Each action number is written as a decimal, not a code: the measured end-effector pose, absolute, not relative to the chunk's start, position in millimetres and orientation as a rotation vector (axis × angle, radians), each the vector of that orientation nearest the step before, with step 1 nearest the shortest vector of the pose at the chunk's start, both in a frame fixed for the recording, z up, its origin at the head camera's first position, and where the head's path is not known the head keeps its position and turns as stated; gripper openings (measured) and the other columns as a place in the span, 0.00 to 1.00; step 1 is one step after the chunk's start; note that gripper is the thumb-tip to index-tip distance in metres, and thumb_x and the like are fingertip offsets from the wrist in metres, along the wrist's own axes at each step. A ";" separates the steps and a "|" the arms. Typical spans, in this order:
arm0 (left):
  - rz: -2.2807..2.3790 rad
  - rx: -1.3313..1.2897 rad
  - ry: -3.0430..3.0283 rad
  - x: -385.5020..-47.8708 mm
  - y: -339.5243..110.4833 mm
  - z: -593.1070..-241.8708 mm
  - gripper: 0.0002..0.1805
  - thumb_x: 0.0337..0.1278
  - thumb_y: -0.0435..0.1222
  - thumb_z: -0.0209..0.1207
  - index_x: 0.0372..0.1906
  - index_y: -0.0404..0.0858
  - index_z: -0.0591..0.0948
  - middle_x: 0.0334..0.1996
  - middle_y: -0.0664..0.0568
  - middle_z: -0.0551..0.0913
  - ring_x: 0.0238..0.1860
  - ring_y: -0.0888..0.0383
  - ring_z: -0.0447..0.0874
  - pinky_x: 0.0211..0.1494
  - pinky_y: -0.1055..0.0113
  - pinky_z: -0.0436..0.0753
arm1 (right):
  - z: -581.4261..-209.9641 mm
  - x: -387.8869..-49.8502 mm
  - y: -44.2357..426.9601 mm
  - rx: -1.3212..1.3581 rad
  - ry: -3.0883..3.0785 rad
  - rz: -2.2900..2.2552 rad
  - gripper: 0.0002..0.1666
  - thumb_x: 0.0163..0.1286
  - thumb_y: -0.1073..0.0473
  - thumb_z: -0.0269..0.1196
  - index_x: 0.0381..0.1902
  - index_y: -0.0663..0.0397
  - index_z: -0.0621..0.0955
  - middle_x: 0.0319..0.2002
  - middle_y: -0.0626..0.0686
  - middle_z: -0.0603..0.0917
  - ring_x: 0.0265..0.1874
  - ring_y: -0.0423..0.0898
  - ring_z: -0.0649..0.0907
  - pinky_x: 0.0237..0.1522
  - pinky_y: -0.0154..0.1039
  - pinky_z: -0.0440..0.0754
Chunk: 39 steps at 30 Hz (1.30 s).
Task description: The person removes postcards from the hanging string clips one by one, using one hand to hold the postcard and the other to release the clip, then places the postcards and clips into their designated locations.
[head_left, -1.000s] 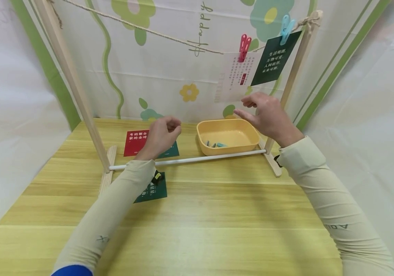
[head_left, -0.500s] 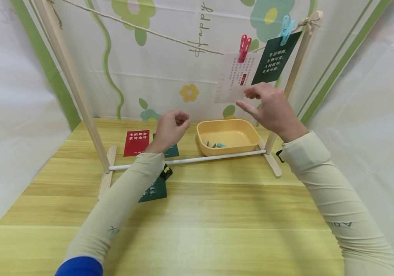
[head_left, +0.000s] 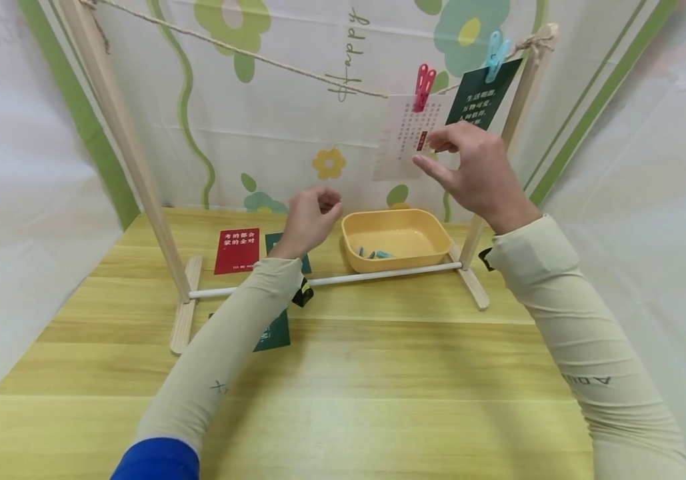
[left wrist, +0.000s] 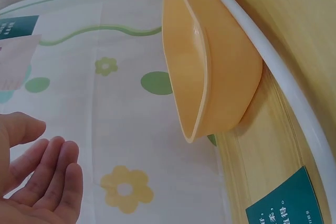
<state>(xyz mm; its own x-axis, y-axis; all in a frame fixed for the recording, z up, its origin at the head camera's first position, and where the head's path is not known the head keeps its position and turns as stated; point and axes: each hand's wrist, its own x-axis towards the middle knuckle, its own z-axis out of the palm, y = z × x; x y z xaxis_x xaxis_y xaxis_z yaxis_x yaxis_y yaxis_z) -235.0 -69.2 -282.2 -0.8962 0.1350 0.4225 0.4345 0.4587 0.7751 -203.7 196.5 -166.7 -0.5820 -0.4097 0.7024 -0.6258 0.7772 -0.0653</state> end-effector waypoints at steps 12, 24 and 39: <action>-1.486 -0.474 -2.354 -244.2 -47.2 -275.9 0.13 0.74 0.33 0.62 0.56 0.31 0.84 0.51 0.41 0.89 0.52 0.48 0.88 0.60 0.60 0.86 | -151.2 -203.7 195.5 0.744 -2.223 0.426 0.21 0.72 0.54 0.72 0.51 0.68 0.85 0.47 0.63 0.89 0.48 0.58 0.88 0.57 0.55 0.87; -1.521 -0.534 -2.267 -250.9 -23.2 -264.8 0.14 0.73 0.35 0.65 0.55 0.30 0.85 0.49 0.42 0.89 0.50 0.50 0.88 0.58 0.63 0.87 | -137.5 -205.2 196.6 0.726 -2.199 0.428 0.23 0.73 0.53 0.71 0.55 0.65 0.85 0.50 0.63 0.89 0.49 0.58 0.88 0.57 0.54 0.86; -1.477 -0.547 -2.210 -251.3 -12.0 -257.8 0.11 0.74 0.37 0.64 0.49 0.33 0.87 0.45 0.43 0.90 0.46 0.51 0.88 0.53 0.63 0.87 | -109.4 -204.1 192.8 0.661 -2.271 0.438 0.26 0.75 0.51 0.70 0.58 0.67 0.84 0.55 0.65 0.87 0.52 0.60 0.87 0.62 0.53 0.84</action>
